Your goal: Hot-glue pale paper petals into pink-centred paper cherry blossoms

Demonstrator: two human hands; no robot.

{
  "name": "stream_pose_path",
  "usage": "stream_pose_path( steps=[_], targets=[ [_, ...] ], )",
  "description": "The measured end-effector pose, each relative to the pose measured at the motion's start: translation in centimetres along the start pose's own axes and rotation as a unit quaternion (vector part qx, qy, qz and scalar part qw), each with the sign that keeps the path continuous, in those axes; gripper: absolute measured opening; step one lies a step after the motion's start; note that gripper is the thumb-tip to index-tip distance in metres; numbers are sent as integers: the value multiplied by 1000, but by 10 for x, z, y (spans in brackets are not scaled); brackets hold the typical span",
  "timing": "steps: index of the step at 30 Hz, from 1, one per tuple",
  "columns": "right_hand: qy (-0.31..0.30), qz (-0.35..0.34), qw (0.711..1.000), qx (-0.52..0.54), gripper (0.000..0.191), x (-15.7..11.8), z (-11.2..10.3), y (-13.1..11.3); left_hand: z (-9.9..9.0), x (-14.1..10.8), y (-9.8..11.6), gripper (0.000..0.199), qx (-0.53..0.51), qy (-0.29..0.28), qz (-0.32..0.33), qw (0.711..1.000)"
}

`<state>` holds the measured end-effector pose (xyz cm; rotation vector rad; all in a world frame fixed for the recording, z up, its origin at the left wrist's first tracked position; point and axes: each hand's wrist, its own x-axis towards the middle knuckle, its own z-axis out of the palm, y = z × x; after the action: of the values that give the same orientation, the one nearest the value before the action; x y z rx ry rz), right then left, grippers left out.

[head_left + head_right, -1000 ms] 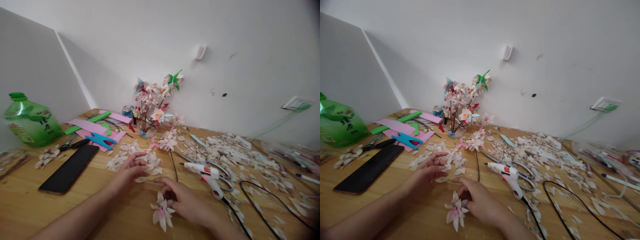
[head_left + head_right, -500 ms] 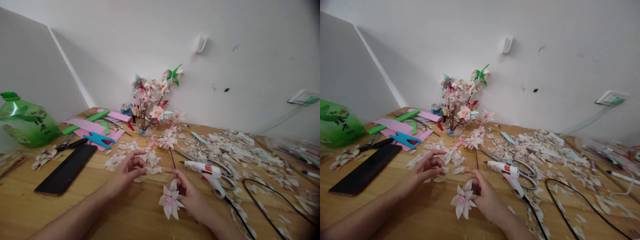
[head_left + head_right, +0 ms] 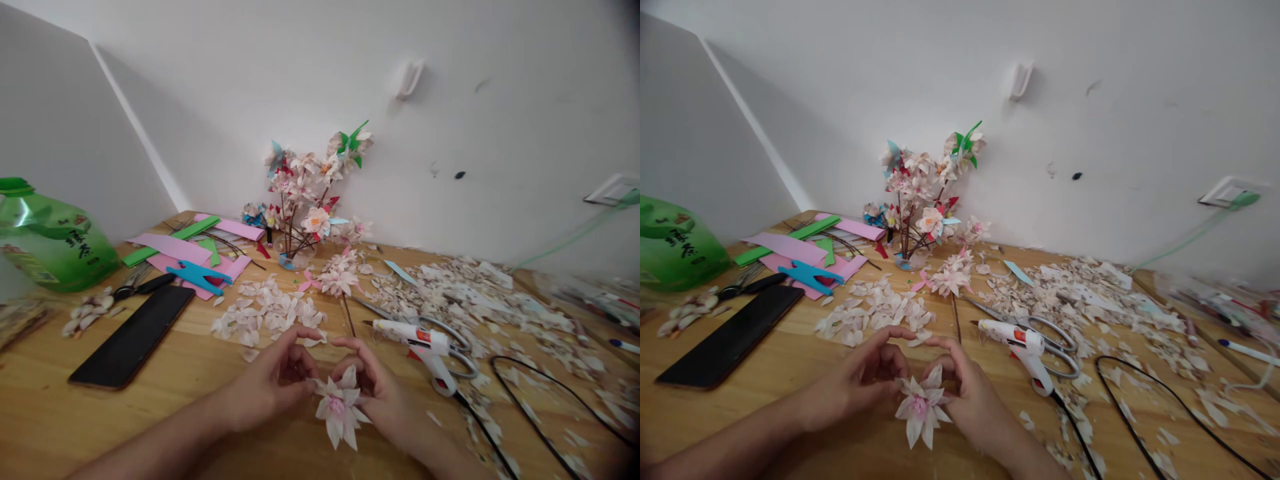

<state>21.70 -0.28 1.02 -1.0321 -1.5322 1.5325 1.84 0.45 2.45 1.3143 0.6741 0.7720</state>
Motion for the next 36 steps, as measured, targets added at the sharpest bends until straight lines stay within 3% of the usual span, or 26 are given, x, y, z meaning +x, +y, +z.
stream_pose_path(
  steps=[19,36],
  targets=[
    [25,2,999,25,49,2,1,4,2,-2,4,44,59,1,1,998],
    [-3,-20,1000,-10,49,1,4,1,2,-1,3,43,-1,-23,5,1000]
  ],
)
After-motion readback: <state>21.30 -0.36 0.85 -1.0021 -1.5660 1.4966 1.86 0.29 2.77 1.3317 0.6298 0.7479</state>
